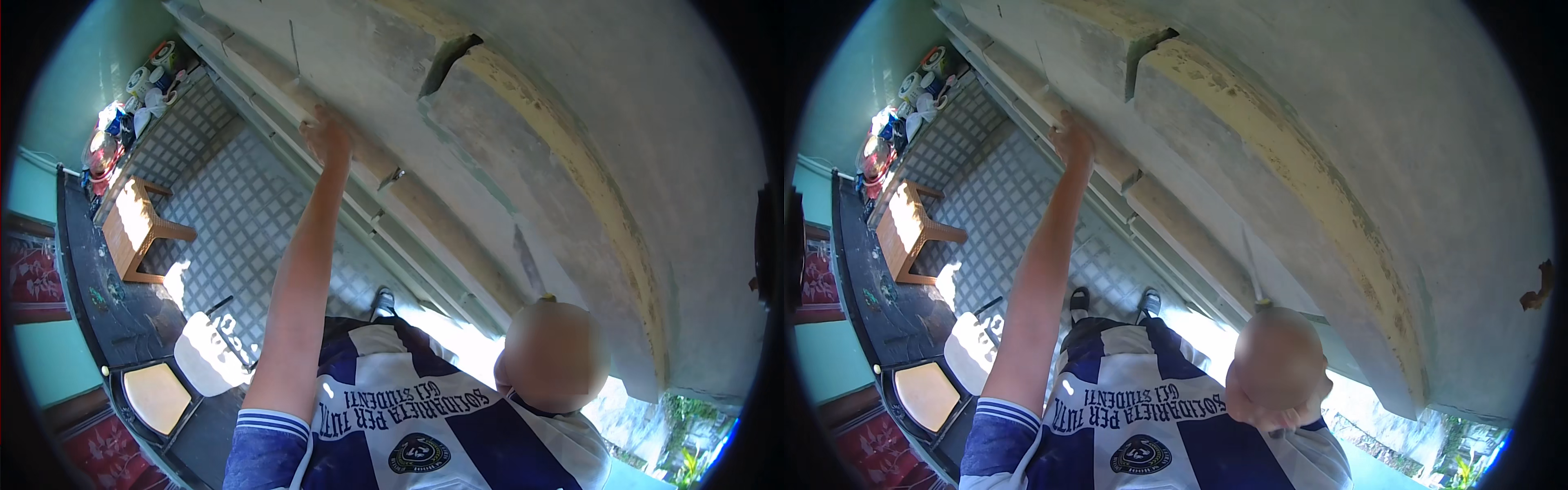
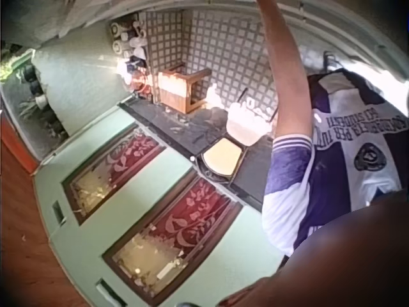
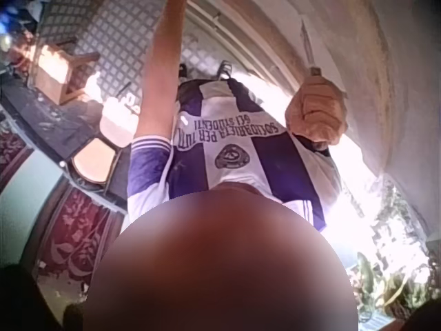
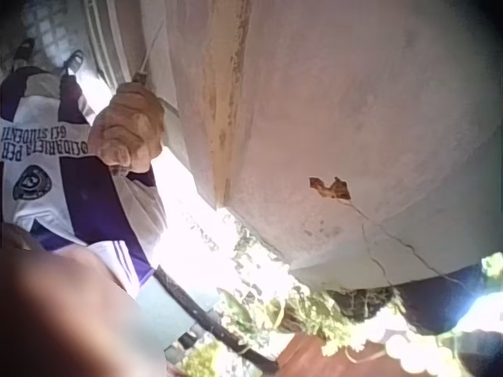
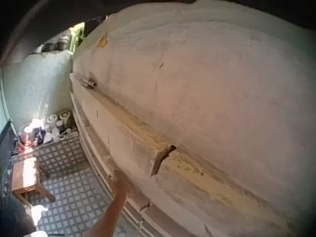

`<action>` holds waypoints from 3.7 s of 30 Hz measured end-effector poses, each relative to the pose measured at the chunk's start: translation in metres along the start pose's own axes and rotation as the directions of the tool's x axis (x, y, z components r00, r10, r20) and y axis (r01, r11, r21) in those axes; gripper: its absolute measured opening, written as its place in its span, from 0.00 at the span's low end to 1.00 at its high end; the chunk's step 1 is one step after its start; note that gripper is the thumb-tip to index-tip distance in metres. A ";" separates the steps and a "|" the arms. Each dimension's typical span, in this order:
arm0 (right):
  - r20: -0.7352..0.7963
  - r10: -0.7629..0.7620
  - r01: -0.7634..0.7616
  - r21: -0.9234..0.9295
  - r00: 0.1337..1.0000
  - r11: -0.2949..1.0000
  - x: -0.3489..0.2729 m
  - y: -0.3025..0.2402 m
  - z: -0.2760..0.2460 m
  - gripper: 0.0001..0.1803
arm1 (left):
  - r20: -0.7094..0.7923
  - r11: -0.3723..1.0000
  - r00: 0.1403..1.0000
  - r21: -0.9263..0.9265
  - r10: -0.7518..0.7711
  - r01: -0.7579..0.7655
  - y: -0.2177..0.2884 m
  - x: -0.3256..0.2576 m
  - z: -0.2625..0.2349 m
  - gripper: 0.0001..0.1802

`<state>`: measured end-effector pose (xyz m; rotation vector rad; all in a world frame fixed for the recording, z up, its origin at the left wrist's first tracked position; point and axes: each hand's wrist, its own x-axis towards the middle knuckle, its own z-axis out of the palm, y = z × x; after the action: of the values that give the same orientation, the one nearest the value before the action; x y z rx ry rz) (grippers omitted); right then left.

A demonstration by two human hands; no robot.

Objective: Patching and scraping an overhead concrete beam or ceiling using a putty knife and filler material.

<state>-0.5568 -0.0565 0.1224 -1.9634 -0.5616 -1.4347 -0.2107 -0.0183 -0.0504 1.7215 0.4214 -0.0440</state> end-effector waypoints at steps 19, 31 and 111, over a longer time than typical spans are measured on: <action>-0.009 0.285 -0.285 -0.090 0.959 0.954 -0.012 0.014 0.005 0.11 | 0.005 1.000 1.000 0.005 -0.017 0.017 0.006 -0.007 -0.004 0.43; -0.169 0.035 -0.040 -0.025 0.985 0.999 -0.013 0.020 0.015 0.18 | 0.010 1.000 1.000 0.013 -0.023 0.023 0.000 -0.001 0.000 0.44; -0.246 0.113 -0.145 -0.120 0.963 0.982 0.002 -0.003 0.015 0.23 | 0.009 1.000 1.000 -0.012 -0.013 0.014 0.001 -0.001 -0.001 0.44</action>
<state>-0.5478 -0.0441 0.1214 -1.8569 -0.2279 -1.6320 -0.2119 -0.0174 -0.0488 1.7058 0.4256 -0.0591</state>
